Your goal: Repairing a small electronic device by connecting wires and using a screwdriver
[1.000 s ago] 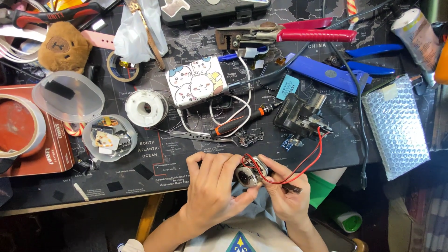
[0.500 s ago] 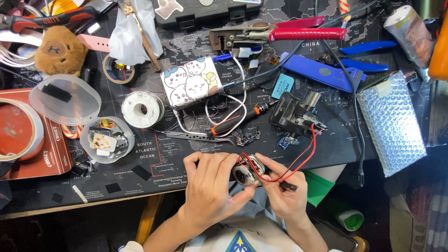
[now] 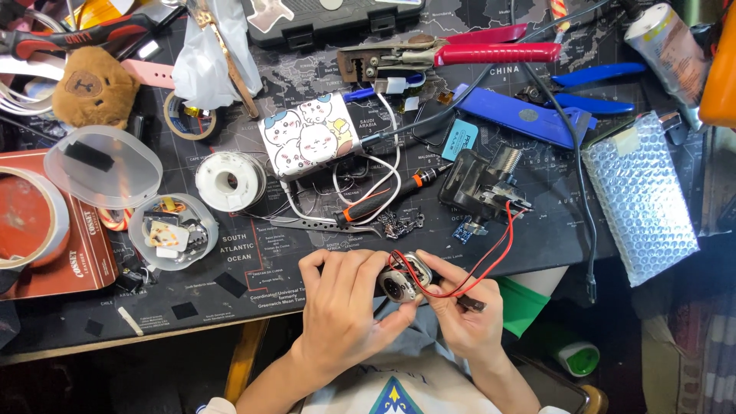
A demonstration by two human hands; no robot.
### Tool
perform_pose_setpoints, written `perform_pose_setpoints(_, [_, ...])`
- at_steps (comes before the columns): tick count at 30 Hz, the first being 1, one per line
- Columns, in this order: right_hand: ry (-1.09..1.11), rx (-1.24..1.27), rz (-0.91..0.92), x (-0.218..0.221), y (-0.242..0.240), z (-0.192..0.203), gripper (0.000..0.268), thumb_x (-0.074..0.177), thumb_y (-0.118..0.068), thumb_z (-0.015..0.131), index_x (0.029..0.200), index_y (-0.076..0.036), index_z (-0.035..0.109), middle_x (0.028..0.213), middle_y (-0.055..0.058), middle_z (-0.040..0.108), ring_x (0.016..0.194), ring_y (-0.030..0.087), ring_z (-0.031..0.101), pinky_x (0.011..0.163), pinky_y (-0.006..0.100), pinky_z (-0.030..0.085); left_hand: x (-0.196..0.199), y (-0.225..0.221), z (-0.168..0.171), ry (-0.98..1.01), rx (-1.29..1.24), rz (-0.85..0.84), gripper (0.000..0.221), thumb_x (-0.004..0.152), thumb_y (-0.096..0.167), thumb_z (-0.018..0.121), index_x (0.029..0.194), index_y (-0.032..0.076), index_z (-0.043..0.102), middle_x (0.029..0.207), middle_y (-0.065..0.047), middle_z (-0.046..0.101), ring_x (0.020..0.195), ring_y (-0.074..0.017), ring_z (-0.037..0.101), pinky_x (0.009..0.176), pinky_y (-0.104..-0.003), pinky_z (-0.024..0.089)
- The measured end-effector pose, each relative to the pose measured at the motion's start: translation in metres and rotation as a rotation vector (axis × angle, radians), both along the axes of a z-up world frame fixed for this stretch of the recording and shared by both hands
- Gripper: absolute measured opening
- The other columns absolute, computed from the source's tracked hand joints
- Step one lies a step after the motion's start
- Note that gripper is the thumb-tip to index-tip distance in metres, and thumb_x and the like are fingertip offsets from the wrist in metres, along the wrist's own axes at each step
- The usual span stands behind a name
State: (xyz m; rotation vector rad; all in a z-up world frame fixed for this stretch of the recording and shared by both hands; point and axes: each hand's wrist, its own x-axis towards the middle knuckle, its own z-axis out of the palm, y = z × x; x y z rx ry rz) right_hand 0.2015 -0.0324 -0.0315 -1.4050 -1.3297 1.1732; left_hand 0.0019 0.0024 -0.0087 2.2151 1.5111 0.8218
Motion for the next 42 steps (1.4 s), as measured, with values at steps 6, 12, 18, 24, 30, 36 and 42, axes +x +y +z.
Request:
perform_pose_setpoints(6, [-0.066, -0.055, 0.007, 0.008, -0.001, 0.015, 0.039, 0.103, -0.015, 0.072, 0.138, 0.001, 0.075, 0.117, 0.008, 0.088, 0.076, 0.001, 0.068, 0.070, 0.017, 0.057, -0.002, -0.001, -0.001, 0.006, 0.013, 0.001, 0.046, 0.095, 0.046, 0.078, 0.118, 0.007, 0.069, 0.110, -0.006, 0.071, 0.094, -0.0253, 0.065, 0.095, -0.050, 0.041])
perform_pose_setpoints(12, [-0.253, -0.144, -0.053, 0.033, 0.017, 0.071, 0.041, 0.100, -0.023, 0.071, 0.136, -0.003, 0.079, 0.067, -0.009, 0.038, 0.060, 0.006, 0.033, 0.055, 0.025, 0.029, -0.005, -0.001, 0.005, 0.034, -0.008, -0.043, 0.046, 0.097, 0.047, 0.076, 0.120, 0.008, 0.069, 0.112, -0.007, 0.070, 0.096, -0.0285, 0.063, 0.096, -0.050, 0.040])
perform_pose_setpoints(18, [-0.344, -0.149, 0.335, 0.022, 0.062, 0.085, 0.063, 0.090, -0.035, 0.088, 0.149, -0.016, 0.075, 0.060, -0.009, 0.029, 0.055, 0.006, 0.024, 0.048, 0.024, 0.022, -0.005, -0.004, 0.005, 0.052, -0.018, -0.063, 0.045, 0.100, 0.044, 0.072, 0.126, 0.008, 0.067, 0.116, -0.008, 0.067, 0.101, -0.0291, 0.062, 0.098, -0.050, 0.040])
perform_pose_setpoints(24, [-0.224, 0.032, 0.309, 0.004, 0.071, 0.077, 0.026, 0.098, -0.022, 0.084, 0.122, -0.012, 0.082, 0.103, -0.002, 0.085, 0.055, 0.003, 0.043, 0.053, 0.019, 0.041, -0.005, -0.006, 0.008, 0.050, -0.009, -0.064, 0.049, 0.100, 0.046, 0.074, 0.129, 0.006, 0.067, 0.117, -0.008, 0.066, 0.103, -0.0297, 0.061, 0.098, -0.050, 0.041])
perform_pose_setpoints(30, [-0.323, 0.221, 0.151, 0.010, 0.062, 0.069, 0.017, 0.102, -0.017, 0.079, 0.116, -0.009, 0.081, 0.106, 0.004, 0.085, 0.055, 0.004, 0.052, 0.058, 0.019, 0.046, -0.004, -0.006, 0.012, 0.041, -0.053, -0.069, 0.046, 0.096, 0.038, 0.081, 0.129, 0.009, 0.067, 0.118, -0.007, 0.066, 0.104, -0.0294, 0.059, 0.100, -0.048, 0.039])
perform_pose_setpoints(36, [-0.370, 0.388, 0.052, 0.016, 0.056, 0.060, 0.019, 0.098, 0.003, 0.083, 0.114, -0.004, 0.079, 0.094, 0.010, 0.078, 0.065, 0.014, 0.062, 0.064, 0.024, 0.053, -0.003, -0.006, 0.012, 0.051, -0.051, -0.071, 0.046, 0.098, 0.039, 0.078, 0.130, 0.008, 0.067, 0.119, -0.007, 0.067, 0.104, -0.0307, 0.058, 0.099, -0.048, 0.038])
perform_pose_setpoints(42, [-0.438, 0.432, 0.012, 0.023, 0.053, 0.052, 0.013, 0.102, -0.001, 0.080, 0.114, -0.005, 0.080, 0.105, 0.012, 0.083, 0.086, 0.022, 0.081, 0.079, 0.029, 0.064, -0.002, -0.007, 0.010, 0.060, -0.073, -0.070, 0.047, 0.095, 0.039, 0.081, 0.129, 0.009, 0.067, 0.120, -0.006, 0.067, 0.107, -0.0303, 0.059, 0.102, -0.048, 0.038])
